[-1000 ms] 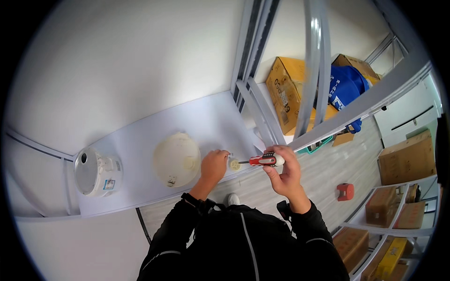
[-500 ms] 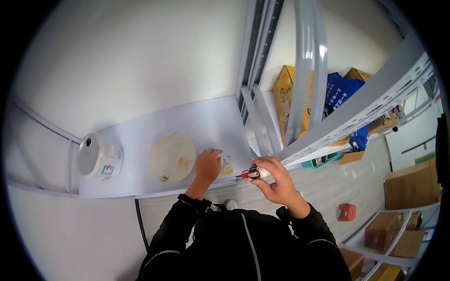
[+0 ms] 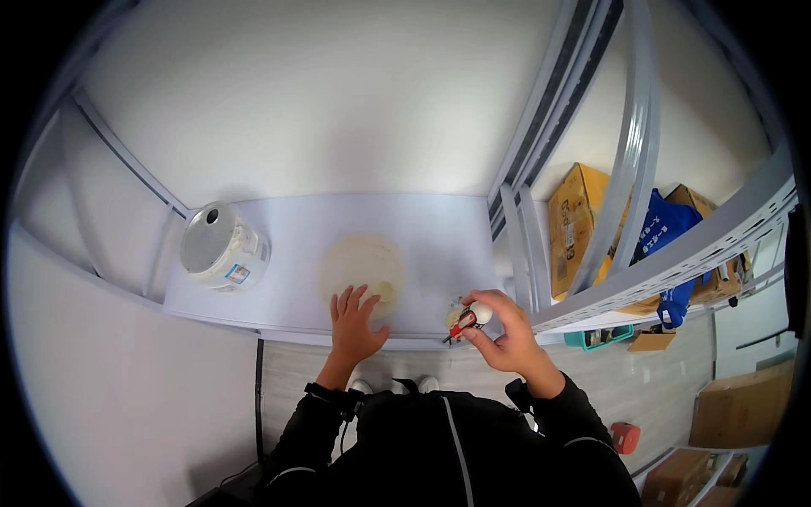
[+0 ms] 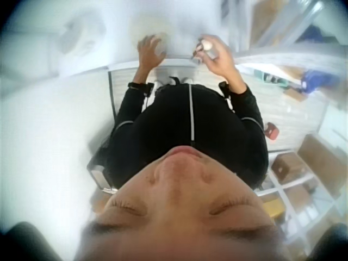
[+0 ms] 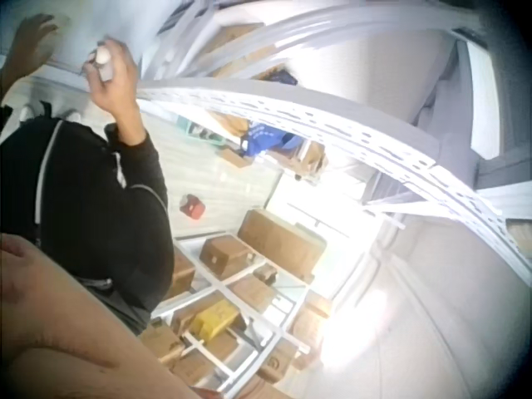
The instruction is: The person disassembles a white electric rice cooker on a white table. They remove the lid, use a screwdriver to unscrew the base plate, and then detach the inner metal pot from the cooker body.
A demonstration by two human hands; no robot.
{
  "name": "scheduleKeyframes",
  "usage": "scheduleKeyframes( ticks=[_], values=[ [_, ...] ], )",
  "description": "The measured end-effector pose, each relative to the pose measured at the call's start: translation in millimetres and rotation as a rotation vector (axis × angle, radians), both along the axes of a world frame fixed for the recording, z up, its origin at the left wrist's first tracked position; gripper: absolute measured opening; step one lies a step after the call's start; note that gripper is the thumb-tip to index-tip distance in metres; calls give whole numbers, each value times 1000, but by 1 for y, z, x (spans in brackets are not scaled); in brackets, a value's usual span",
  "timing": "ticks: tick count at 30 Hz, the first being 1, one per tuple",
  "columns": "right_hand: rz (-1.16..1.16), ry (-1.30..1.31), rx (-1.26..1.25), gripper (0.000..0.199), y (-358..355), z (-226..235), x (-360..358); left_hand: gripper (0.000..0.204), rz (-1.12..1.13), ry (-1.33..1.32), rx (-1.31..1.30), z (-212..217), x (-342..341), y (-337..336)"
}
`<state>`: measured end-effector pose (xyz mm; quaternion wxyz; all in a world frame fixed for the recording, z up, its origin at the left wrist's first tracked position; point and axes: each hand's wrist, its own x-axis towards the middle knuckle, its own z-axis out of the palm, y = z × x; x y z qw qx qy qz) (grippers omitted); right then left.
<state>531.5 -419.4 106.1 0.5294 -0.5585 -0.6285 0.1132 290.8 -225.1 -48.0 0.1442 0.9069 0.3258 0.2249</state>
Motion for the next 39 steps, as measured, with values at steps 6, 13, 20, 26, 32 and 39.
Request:
scheduleKeyframes(
  ticks=[6,13,20,26,32,39],
  values=[
    [9,-15,35,51,24,11,-21,77,65,201,-41,-20,-27,26],
    [-45,-18,52,49,35,20,-47,60,4,109,-68,-37,-38,51],
    [-102,-23,55,48,38,17,-67,46,-87,-85,-54,-31,-59,73],
    [-150,40,86,44,50,19,-86,29,-99,-328,-88,-25,-79,87],
    [-240,322,36,31,77,-13,-102,33,13,-1080,-1486,30,-89,95],
    [-131,431,-149,20,120,-10,-137,45,-347,-1027,-1491,74,-114,99]
  ],
)
